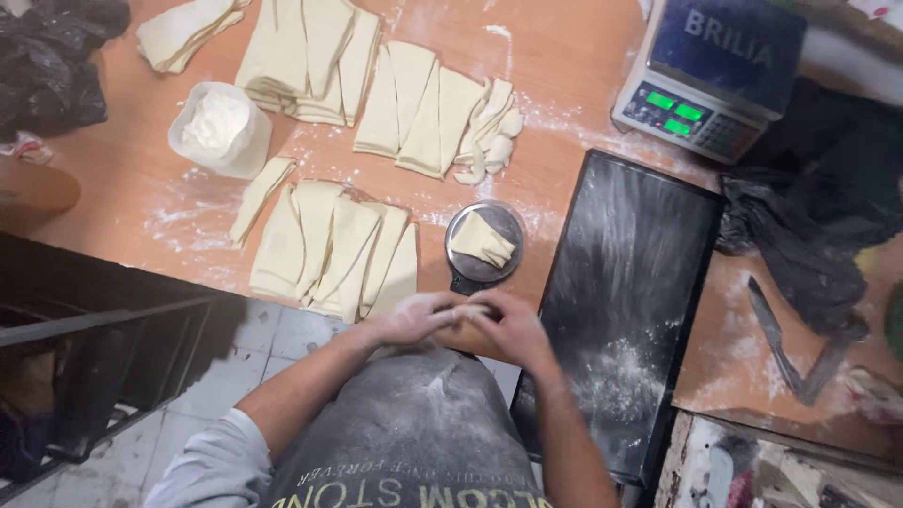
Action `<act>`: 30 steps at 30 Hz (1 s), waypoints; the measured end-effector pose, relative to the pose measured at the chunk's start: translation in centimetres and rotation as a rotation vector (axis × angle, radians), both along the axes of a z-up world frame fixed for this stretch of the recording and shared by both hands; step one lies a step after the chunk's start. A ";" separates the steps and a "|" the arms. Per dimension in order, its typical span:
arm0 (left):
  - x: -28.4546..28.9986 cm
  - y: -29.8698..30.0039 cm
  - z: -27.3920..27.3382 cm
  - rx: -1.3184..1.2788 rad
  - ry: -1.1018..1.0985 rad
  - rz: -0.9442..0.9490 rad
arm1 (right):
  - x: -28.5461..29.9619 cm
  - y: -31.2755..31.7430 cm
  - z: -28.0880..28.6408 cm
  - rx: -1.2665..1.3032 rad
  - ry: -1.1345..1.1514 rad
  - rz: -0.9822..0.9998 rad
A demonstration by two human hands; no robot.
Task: Weighing dough pieces on a digital scale and arranging them on a baking tray.
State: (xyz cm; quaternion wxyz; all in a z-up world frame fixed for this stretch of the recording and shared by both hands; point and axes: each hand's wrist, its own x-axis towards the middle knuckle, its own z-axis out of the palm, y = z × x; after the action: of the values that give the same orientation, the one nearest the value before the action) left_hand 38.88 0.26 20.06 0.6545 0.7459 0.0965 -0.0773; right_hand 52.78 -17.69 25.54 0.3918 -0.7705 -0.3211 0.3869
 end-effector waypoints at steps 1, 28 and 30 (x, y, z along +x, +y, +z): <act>-0.3 -0.1 0.2 0.032 0.217 -0.133 | -1.7 -0.2 0.2 -0.066 -0.059 -0.040; -15.0 3.5 1.4 0.224 0.219 0.098 | -3.9 6.0 -7.8 -0.026 -0.911 -0.224; -14.7 3.3 1.0 0.219 0.223 0.096 | -4.7 5.9 -8.3 -0.024 -0.695 -0.369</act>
State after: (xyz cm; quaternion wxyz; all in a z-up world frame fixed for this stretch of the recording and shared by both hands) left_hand 24.22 3.57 21.05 0.5574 0.7941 0.2119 -0.1173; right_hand 48.06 -11.81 17.25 0.3136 -0.9049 -0.2861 0.0299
